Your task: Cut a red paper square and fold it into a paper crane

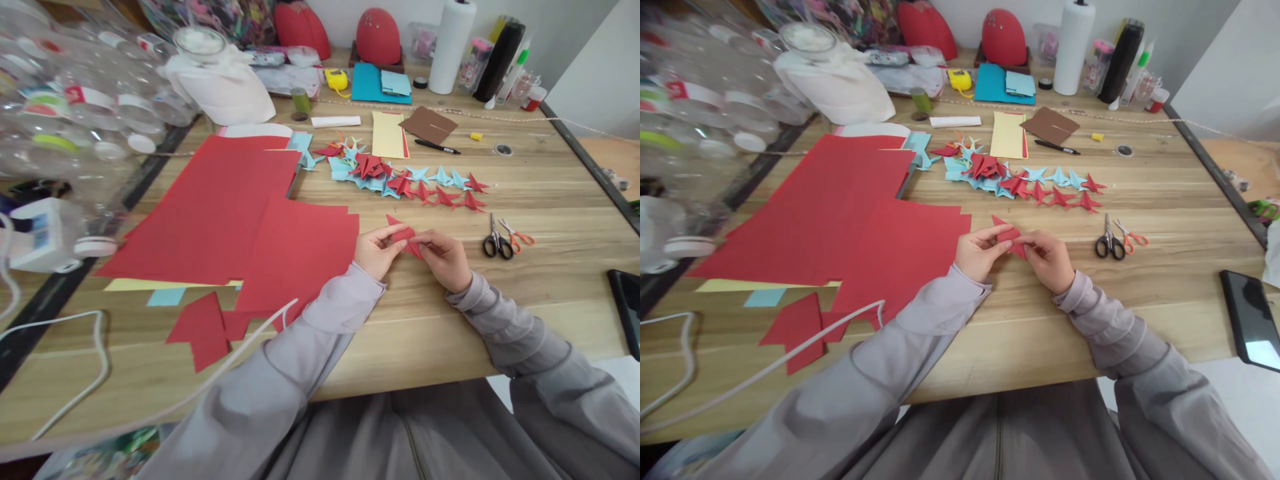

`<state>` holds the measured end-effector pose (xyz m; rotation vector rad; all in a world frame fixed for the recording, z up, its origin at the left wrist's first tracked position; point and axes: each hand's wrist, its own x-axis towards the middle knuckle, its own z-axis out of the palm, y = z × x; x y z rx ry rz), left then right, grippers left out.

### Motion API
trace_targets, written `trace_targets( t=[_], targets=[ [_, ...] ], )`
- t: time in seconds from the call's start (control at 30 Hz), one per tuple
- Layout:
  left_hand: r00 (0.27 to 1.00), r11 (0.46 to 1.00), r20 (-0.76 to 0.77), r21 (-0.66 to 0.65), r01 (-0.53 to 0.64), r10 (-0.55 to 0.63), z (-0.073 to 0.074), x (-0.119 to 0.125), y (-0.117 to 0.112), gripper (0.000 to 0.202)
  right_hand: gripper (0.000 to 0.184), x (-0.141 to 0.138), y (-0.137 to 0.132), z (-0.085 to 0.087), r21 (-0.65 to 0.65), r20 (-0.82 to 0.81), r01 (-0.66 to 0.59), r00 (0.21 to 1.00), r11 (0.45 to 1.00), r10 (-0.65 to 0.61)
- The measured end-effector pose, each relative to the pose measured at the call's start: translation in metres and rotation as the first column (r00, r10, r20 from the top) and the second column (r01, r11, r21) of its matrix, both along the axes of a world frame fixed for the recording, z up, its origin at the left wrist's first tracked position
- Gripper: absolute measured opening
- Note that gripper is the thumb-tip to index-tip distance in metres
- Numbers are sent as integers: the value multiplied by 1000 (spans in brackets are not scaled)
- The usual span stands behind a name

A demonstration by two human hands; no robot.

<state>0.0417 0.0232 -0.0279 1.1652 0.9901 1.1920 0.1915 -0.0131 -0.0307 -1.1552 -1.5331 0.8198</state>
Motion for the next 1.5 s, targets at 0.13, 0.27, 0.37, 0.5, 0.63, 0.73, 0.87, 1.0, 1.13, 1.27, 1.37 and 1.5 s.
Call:
trace_targets(
  t=[0.13, 0.27, 0.37, 0.5, 0.63, 0.73, 0.87, 1.0, 1.13, 1.27, 1.37, 1.5],
  targets=[
    [1000, 1000, -19, 15, -1, 1, 2, 0, -1, 27, 16, 0, 0, 0, 25, 2, -18, 1000, 1000, 18],
    [999, 998, -23, 57, -33, 34, 4, 0, -3, 15, 10, -2, -2, 4, 85, 34, -27, 999, 996, 24],
    [997, 996, -46, 61, -60, 62, 3, 0, -3, 14, 9, -4, -4, 9, 132, 111, -12, 994, 991, -3],
    [996, 995, -66, 80, -54, 59, 2, 1, -3, 15, 10, -6, -5, 14, 122, 115, 75, 989, 990, -89],
    [997, 996, -67, 82, -31, 36, 4, 1, -5, 13, 16, -5, -4, 13, 77, 38, 111, 993, 991, -114],
    [997, 997, -69, 76, -13, 19, 5, 2, -7, 10, 22, -5, -3, 10, -30, -66, 132, 989, 991, -134],
    [997, 998, -74, 59, -6, 10, 6, 3, -9, 10, 30, -5, -2, 8, -163, -216, 136, 961, 977, -170],
    [998, 999, -63, 50, 9, -6, 7, 3, -9, 10, 32, -5, -1, 9, -198, -290, 106, 943, 974, -162],
    [998, 999, -65, 48, 18, -15, 6, 3, -9, 16, 34, -8, -1, 13, -193, -314, 104, 935, 976, -162],
    [997, 998, -78, 56, 7, -3, 3, 4, -9, 17, 35, -9, -1, 14, -199, -285, 108, 945, 974, -163],
    [996, 999, -86, 47, 1, 3, 2, 4, -9, 17, 35, -9, -2, 13, -203, -276, 101, 949, 974, -156],
    [996, 999, -91, 38, -10, 13, 3, 2, -7, 18, 34, -7, -1, 11, -222, -288, 63, 949, 973, -127]
  ],
)
